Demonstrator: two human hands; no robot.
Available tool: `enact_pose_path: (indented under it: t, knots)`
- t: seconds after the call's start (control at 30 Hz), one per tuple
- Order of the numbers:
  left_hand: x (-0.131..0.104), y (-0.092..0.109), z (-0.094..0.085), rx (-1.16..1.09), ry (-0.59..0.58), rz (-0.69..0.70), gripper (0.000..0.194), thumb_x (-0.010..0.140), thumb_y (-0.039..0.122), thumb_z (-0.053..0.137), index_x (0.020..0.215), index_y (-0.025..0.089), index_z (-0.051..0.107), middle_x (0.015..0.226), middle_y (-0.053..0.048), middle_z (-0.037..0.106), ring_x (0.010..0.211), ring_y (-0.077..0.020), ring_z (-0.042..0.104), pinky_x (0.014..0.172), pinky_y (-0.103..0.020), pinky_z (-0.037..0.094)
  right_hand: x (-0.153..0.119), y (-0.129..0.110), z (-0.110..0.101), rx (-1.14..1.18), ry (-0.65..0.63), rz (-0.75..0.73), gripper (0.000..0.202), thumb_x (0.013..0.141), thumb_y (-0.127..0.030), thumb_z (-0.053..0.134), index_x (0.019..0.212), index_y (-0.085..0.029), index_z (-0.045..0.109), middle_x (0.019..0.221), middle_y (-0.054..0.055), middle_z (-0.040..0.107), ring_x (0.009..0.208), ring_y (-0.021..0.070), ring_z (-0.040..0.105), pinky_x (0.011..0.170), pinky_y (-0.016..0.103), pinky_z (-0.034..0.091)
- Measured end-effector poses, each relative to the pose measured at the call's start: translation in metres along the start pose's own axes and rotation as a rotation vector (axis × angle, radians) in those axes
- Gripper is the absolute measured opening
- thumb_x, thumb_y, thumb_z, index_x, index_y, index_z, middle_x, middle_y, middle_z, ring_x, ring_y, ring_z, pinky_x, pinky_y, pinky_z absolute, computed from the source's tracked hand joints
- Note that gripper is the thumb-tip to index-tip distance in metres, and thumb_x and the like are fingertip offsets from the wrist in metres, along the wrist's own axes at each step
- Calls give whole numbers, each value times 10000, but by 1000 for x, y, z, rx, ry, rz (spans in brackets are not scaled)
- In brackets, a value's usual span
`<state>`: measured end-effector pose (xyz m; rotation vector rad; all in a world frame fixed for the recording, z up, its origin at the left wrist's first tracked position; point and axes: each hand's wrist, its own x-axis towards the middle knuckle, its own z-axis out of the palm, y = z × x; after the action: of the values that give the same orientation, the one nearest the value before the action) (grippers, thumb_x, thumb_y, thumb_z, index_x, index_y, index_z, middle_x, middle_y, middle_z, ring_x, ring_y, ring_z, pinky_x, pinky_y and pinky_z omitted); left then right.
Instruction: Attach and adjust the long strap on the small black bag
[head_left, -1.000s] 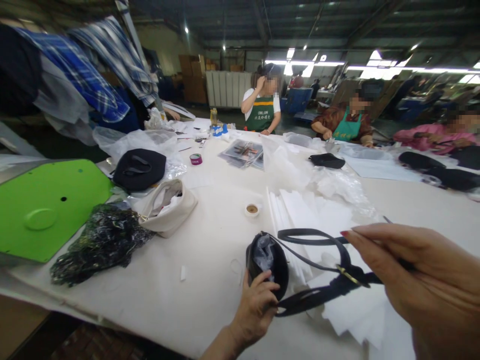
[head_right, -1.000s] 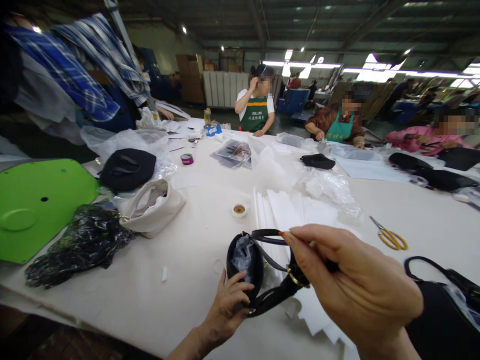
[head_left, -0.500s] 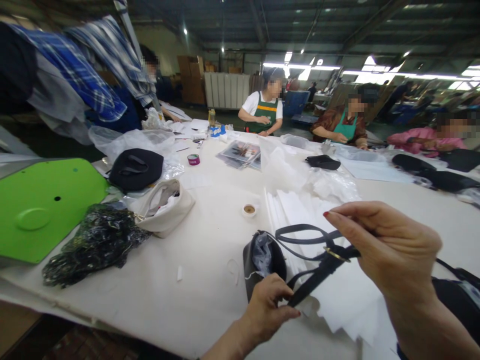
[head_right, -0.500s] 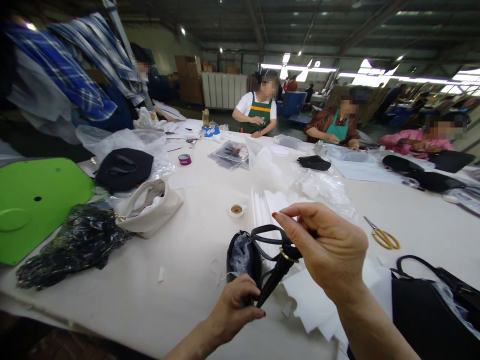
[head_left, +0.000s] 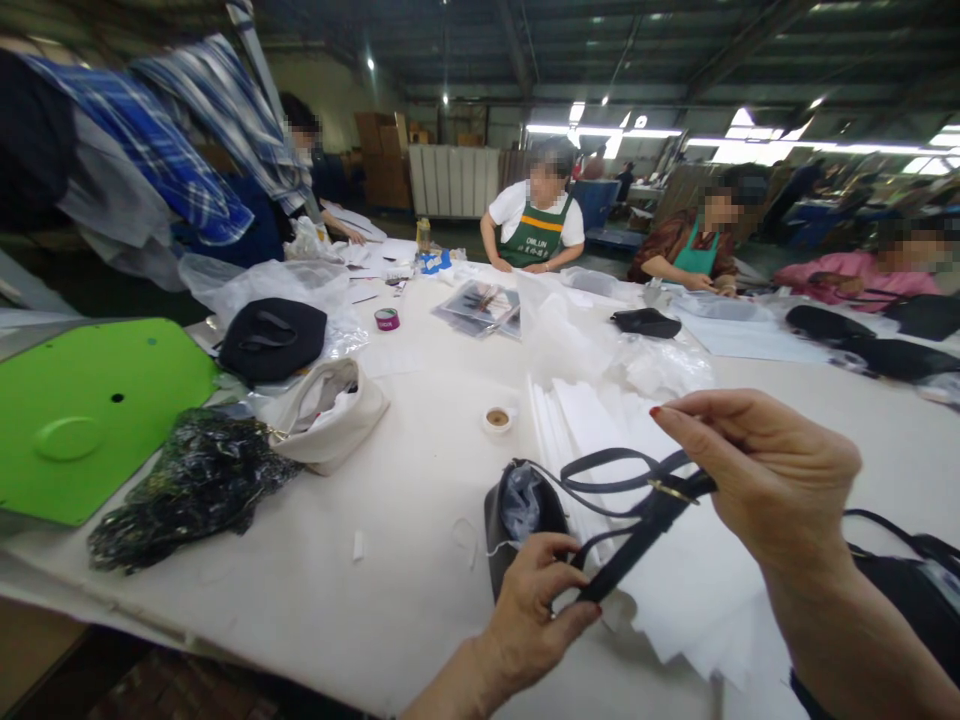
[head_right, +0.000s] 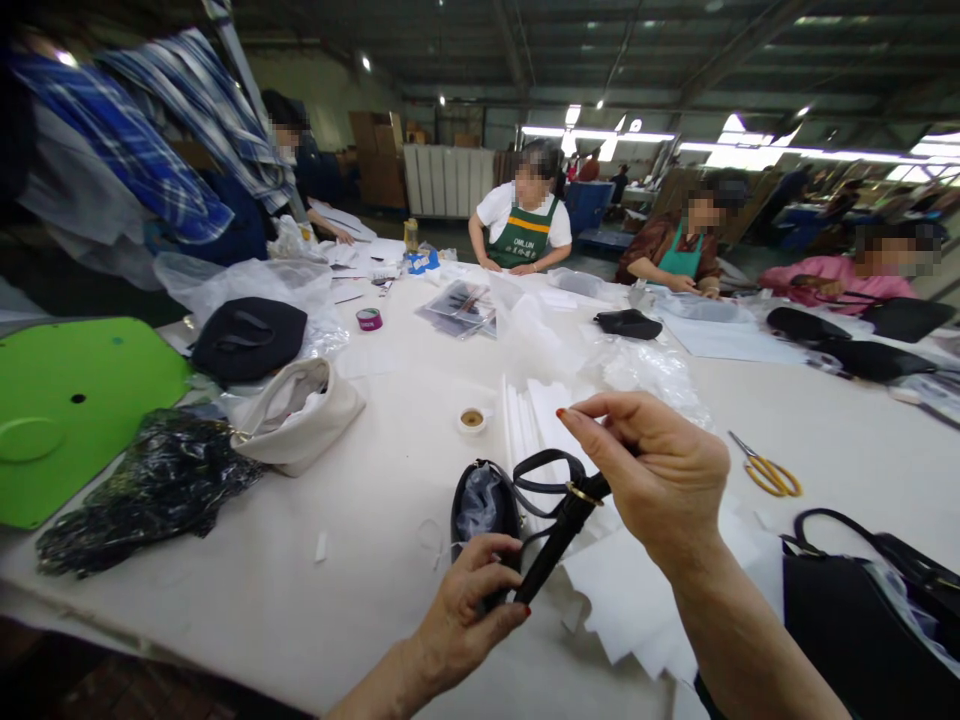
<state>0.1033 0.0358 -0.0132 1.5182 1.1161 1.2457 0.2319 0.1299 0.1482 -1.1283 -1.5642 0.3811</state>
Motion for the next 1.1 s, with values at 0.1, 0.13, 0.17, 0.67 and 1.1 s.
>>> enact_pose_path:
  t: [0.1,0.13,0.17,0.67,1.1]
  knots:
    - [1,2,2,-42,-5,71,59,694,151,625,675,165,571,956,-94,617,851,-194,579,757,-310,433,1,1,-1,-19,3,-25,87,665,-287,712,678,-222,656,441,-77,439,445,73,394,421,224,282]
    - [1,3,4,-44,-16,88,85,680,129,616,654,166,544,885,-79,634,808,-183,583,727,-295,429,1,4,-2,-35,-4,-37,87,670,-288,711,687,-222,657,440,-78,434,447,74,397,425,223,288]
    - [0,4,5,-40,-29,87,107,659,111,608,636,168,521,820,-62,639,765,-173,579,700,-284,419,2,7,-2,-51,-13,-48,90,675,-291,709,697,-221,657,437,-79,425,449,75,400,428,222,291]
    - [-14,5,-45,-424,-59,-482,233,570,310,618,650,169,450,581,11,527,543,-118,460,554,-252,335,2,57,12,-270,-163,-16,161,719,-333,636,669,-182,607,401,-97,336,411,64,316,438,200,295]
    - [28,62,-38,-44,120,-206,256,630,189,670,857,188,552,616,57,452,549,-98,426,529,-227,342,-29,15,39,-226,-287,-42,194,766,-356,590,698,-175,608,410,-90,370,381,60,331,387,179,300]
